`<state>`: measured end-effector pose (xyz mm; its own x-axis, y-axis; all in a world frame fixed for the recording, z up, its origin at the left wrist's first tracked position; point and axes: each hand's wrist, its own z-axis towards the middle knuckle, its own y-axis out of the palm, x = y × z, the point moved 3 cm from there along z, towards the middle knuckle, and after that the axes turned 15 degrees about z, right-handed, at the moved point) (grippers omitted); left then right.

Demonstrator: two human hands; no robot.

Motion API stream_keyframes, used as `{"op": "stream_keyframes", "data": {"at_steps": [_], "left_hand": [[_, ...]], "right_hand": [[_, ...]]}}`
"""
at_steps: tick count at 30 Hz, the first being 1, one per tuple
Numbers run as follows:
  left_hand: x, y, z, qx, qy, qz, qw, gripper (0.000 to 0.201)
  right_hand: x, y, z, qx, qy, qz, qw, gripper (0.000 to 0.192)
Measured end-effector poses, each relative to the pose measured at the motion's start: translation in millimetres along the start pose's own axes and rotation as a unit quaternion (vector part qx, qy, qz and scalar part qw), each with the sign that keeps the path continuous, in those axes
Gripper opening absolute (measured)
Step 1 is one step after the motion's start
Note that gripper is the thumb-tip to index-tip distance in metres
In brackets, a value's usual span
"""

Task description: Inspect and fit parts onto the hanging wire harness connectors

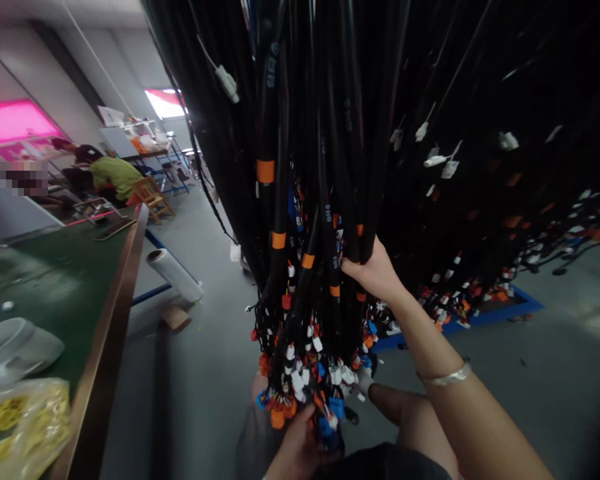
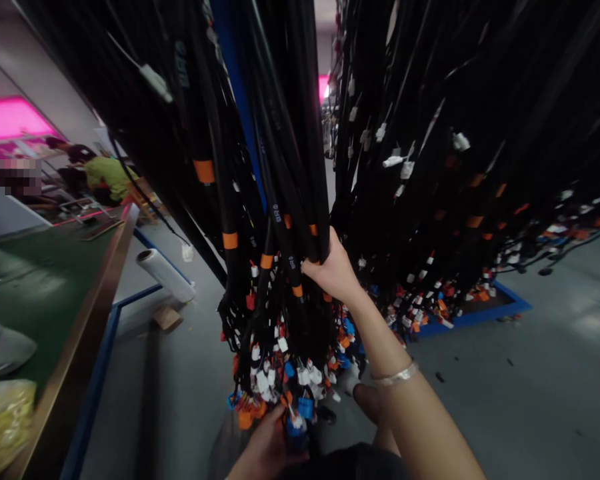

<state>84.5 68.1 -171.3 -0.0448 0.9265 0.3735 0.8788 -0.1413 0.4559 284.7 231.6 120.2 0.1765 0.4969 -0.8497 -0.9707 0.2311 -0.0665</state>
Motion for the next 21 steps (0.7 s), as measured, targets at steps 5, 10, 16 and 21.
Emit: {"op": "stream_keyframes", "data": {"at_steps": [5, 10, 16, 21], "left_hand": [[-6.3, 25.4, -33.7, -0.087, -0.035, -0.079, 0.992, 0.057], [6.3, 30.2, -51.1, -0.088, 0.024, -0.106, 0.99, 0.05], [20.2, 36.7, -69.4, -0.075, 0.046, -0.127, 0.988, 0.043], [28.9, 34.7, -76.0, -0.089, 0.04, -0.152, 0.984, 0.05]], "right_hand": [[-1.3, 0.9, 2.9, -0.008, -0.006, 0.014, 1.0, 0.035], [-4.8, -0.8, -0.4, 0.005, -0.008, 0.016, 1.0, 0.034], [-4.1, -5.4, -6.9, 0.029, 0.002, -0.005, 1.0, 0.038], [0.2, -12.1, -11.4, 0.024, 0.013, -0.028, 0.999, 0.04]]}}
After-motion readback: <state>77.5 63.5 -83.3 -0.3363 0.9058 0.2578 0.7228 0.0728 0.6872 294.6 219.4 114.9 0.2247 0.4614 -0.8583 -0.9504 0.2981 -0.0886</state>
